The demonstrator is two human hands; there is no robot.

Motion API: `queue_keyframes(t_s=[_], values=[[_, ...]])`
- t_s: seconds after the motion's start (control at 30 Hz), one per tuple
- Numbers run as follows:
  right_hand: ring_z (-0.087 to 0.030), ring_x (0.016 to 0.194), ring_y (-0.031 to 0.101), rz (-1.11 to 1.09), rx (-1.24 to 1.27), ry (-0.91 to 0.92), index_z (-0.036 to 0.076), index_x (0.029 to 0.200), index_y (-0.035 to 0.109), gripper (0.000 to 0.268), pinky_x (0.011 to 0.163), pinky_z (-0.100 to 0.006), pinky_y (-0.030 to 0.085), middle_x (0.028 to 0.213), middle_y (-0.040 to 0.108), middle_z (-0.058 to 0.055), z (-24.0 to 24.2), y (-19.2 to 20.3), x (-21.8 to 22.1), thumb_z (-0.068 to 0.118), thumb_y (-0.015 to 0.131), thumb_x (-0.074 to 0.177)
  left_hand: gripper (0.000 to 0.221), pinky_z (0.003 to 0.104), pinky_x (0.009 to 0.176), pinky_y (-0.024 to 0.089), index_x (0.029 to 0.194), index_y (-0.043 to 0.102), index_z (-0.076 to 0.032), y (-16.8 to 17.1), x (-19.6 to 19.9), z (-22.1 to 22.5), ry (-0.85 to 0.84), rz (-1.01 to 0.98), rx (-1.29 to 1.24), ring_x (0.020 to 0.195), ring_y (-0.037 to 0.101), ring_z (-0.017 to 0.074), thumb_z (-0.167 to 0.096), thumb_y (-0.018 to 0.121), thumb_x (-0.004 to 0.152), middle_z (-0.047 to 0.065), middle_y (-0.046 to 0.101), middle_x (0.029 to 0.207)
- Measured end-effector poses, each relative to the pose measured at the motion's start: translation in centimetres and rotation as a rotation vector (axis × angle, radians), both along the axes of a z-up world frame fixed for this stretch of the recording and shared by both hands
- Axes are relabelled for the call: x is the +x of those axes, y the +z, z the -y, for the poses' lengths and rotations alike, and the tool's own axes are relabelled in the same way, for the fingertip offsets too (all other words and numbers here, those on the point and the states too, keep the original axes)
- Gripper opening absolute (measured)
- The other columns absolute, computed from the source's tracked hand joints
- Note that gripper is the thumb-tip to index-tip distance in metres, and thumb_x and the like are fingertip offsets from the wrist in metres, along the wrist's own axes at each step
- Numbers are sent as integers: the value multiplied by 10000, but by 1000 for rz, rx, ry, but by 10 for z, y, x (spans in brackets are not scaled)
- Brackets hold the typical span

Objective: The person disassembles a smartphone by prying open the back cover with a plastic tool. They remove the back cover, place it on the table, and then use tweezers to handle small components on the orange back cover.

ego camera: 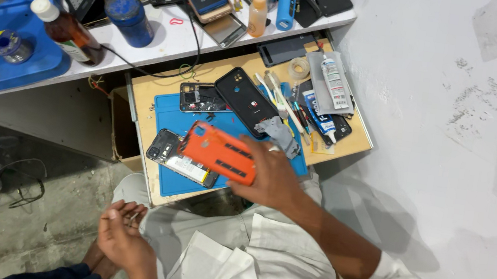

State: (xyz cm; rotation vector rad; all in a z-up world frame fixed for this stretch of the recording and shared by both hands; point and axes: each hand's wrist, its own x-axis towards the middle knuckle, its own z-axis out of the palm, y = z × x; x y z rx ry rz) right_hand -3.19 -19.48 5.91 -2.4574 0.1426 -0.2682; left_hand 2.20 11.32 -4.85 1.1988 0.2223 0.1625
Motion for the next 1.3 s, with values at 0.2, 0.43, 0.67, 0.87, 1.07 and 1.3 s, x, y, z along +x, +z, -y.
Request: queue_keyframes(t_s=[0.2,0.43,0.67,0.87,1.07,1.3], values=[[-344,1093,613,117,-200,130,16,1423,486,878,955,-516,440,1320,646,-159,-40,-25,26,449,838,745,212,361,853,587,1141,609,58,5,-27,55,-180,33,-10,880,681,219,-122,500,1111,158,681,986],[-331,1116,581,328,-310,-75,74,1280,605,738,944,-524,450,1254,620,-114,-2,-26,34,554,814,759,204,356,874,595,1122,613,59,29,-18,56,-180,43,199,886,685,191,-123,523,1104,137,688,969],[-318,961,613,80,-386,-58,101,921,736,268,809,-467,495,932,610,-88,60,-35,46,314,813,778,200,314,853,562,1096,634,69,30,-13,81,-276,110,187,868,676,186,-117,560,1095,140,693,946],[-302,833,656,226,-232,-30,61,906,695,145,725,-411,533,941,631,-89,69,-27,42,168,774,849,177,312,879,582,1081,648,57,27,-5,102,-364,168,115,895,691,164,-109,593,1059,117,709,968],[-246,742,664,208,-56,-81,29,922,692,157,668,-369,538,917,643,-90,91,12,33,118,789,836,186,281,858,568,1089,665,47,33,7,111,-458,162,170,905,685,135,-127,619,1043,90,721,985],[-220,702,657,107,-43,-130,5,920,689,159,649,-353,542,901,638,-96,106,18,21,114,779,848,244,371,745,543,1065,750,-90,70,62,171,-571,387,1027,851,703,250,-278,783,914,83,760,972]])
